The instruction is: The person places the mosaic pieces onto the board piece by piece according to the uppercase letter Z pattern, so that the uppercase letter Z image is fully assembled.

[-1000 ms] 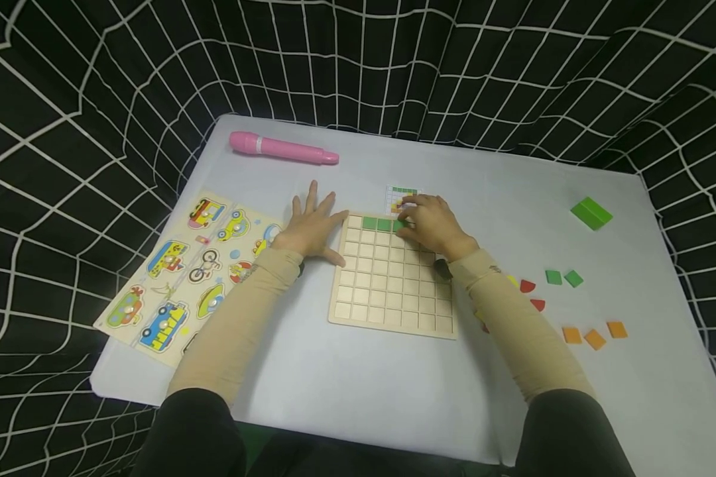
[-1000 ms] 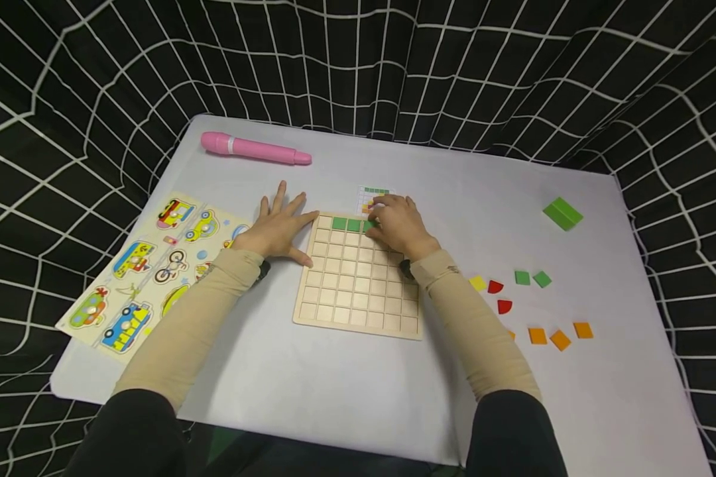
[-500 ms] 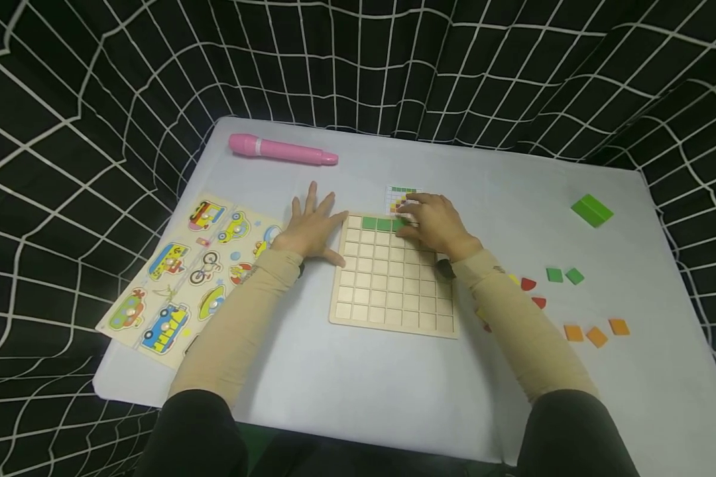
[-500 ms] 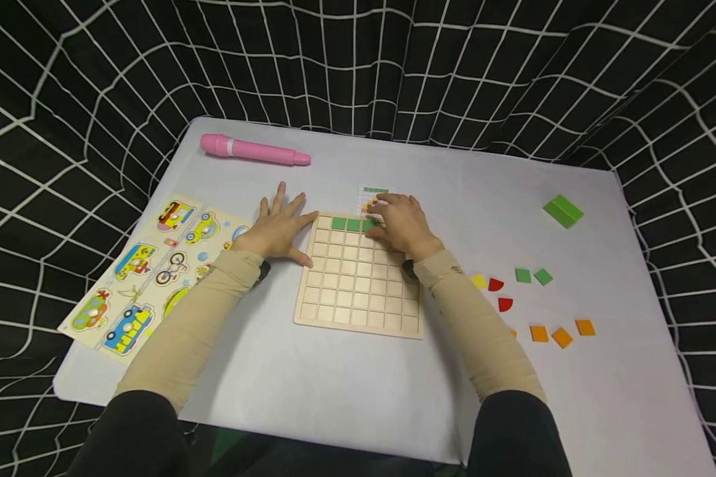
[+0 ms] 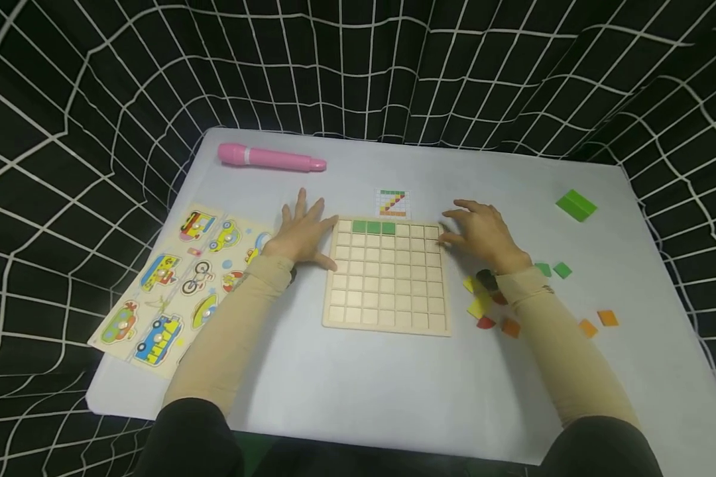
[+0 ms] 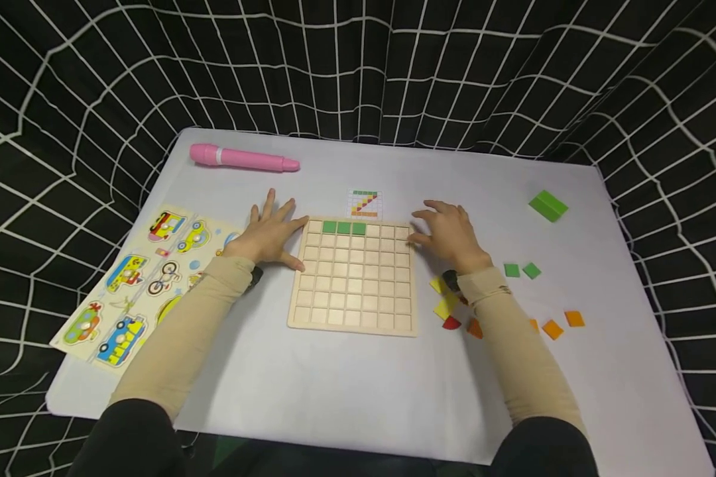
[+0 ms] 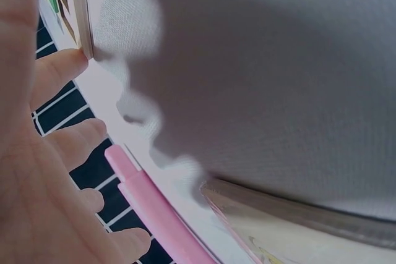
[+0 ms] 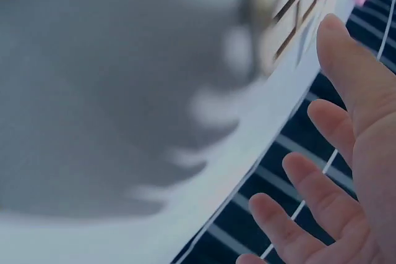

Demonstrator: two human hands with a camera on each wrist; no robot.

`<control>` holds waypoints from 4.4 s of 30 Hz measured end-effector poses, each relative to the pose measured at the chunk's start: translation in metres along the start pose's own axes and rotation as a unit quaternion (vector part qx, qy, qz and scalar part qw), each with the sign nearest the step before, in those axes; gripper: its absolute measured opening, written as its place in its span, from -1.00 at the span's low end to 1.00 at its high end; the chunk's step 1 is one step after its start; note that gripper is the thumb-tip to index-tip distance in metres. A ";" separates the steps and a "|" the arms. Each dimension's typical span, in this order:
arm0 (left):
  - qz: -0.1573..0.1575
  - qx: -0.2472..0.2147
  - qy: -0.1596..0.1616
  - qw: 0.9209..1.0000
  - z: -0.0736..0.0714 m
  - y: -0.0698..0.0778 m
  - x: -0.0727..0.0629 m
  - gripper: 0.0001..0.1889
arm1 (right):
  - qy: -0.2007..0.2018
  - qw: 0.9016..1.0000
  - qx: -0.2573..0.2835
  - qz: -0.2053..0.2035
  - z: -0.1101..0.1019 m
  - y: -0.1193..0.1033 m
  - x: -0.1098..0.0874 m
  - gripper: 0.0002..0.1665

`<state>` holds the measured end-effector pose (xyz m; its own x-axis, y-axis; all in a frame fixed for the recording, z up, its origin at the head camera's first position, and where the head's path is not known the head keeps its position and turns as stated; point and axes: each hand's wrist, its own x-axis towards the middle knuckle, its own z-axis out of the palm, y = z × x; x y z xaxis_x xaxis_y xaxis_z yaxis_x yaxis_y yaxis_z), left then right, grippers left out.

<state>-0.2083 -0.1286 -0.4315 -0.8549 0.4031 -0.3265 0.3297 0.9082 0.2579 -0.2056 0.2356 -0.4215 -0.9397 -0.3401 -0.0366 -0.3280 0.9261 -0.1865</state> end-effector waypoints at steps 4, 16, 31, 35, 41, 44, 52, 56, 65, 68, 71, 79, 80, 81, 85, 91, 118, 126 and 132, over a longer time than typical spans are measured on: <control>-0.001 0.000 -0.001 1.000 0.003 0.000 0.000 0.19 | 0.002 0.999 0.010 0.033 -0.004 0.024 -0.023 -0.33; -0.005 -0.010 -0.002 1.000 0.003 -0.001 0.000 0.20 | -0.006 0.995 0.002 0.103 -0.018 0.081 -0.073 -0.41; -0.002 -0.009 -0.002 1.000 0.002 -0.001 -0.001 0.20 | -0.098 0.980 0.063 0.162 -0.019 0.125 -0.117 -0.35; -0.001 -0.013 -0.004 1.000 0.003 -0.002 -0.001 0.20 | -0.093 0.979 0.074 0.166 -0.015 0.127 -0.123 -0.40; 0.004 -0.011 0.002 1.000 0.004 -0.002 0.001 0.20 | -0.056 0.983 0.068 0.159 -0.008 0.128 -0.125 -0.52; 0.006 -0.011 0.003 1.000 0.005 -0.002 0.001 0.20 | -0.039 0.985 0.068 0.151 -0.006 0.125 -0.124 -0.52; 0.003 -0.017 0.004 1.000 0.005 -0.003 0.001 0.19 | -0.007 0.991 0.055 0.118 -0.011 0.101 -0.102 -0.50; 0.002 -0.020 0.002 1.000 0.005 -0.003 0.000 0.19 | -0.023 0.992 0.050 0.111 -0.014 0.084 -0.086 -0.50; 0.004 -0.025 0.000 1.000 0.003 -0.002 -0.002 0.18 | -0.023 0.998 0.024 0.056 -0.008 0.042 -0.049 -0.57; 0.004 -0.023 -0.001 1.000 0.003 -0.003 -0.002 0.19 | -0.025 0.999 0.022 0.035 -0.003 0.026 -0.035 -0.58; 0.002 -0.022 -0.002 1.000 0.003 -0.003 -0.002 0.19 | -0.024 0.999 0.021 0.008 0.002 0.009 -0.020 -0.58; 0.000 -0.025 -0.002 1.000 0.003 -0.003 -0.002 0.19 | -0.039 0.998 0.009 -0.042 0.008 -0.033 0.016 -0.50; 0.001 -0.024 -0.002 1.000 0.003 -0.003 -0.002 0.19 | -0.042 0.998 0.009 -0.045 0.009 -0.036 0.019 -0.49; 0.001 -0.024 -0.002 1.000 0.003 -0.003 -0.001 0.19 | -0.046 0.998 0.008 -0.046 0.009 -0.039 0.023 -0.49; 0.000 -0.023 -0.003 1.000 0.003 -0.003 0.000 0.19 | -0.061 0.997 0.008 -0.052 0.012 -0.046 0.034 -0.47; 0.003 -0.018 -0.004 1.000 0.003 -0.002 0.000 0.19 | -0.068 0.997 -0.003 -0.049 0.016 -0.048 0.042 -0.48; 0.012 -0.007 -0.013 1.000 0.006 0.004 0.002 0.19 | -0.035 0.999 -0.021 -0.023 0.018 -0.047 0.030 -0.32; 0.007 -0.006 -0.009 1.000 0.006 0.000 0.004 0.19 | -0.038 0.999 0.006 0.006 0.007 -0.020 0.004 -0.26; 0.004 -0.013 -0.013 1.000 0.006 -0.004 0.002 0.20 | -0.034 0.998 0.016 0.043 0.000 0.017 -0.022 -0.28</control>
<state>-0.2088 -0.1308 -0.4388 -0.8420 0.4128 -0.3474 0.3249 0.9020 0.2845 -0.1903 0.2587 -0.4241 -0.9550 -0.2709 -0.1205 -0.2422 0.9472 -0.2103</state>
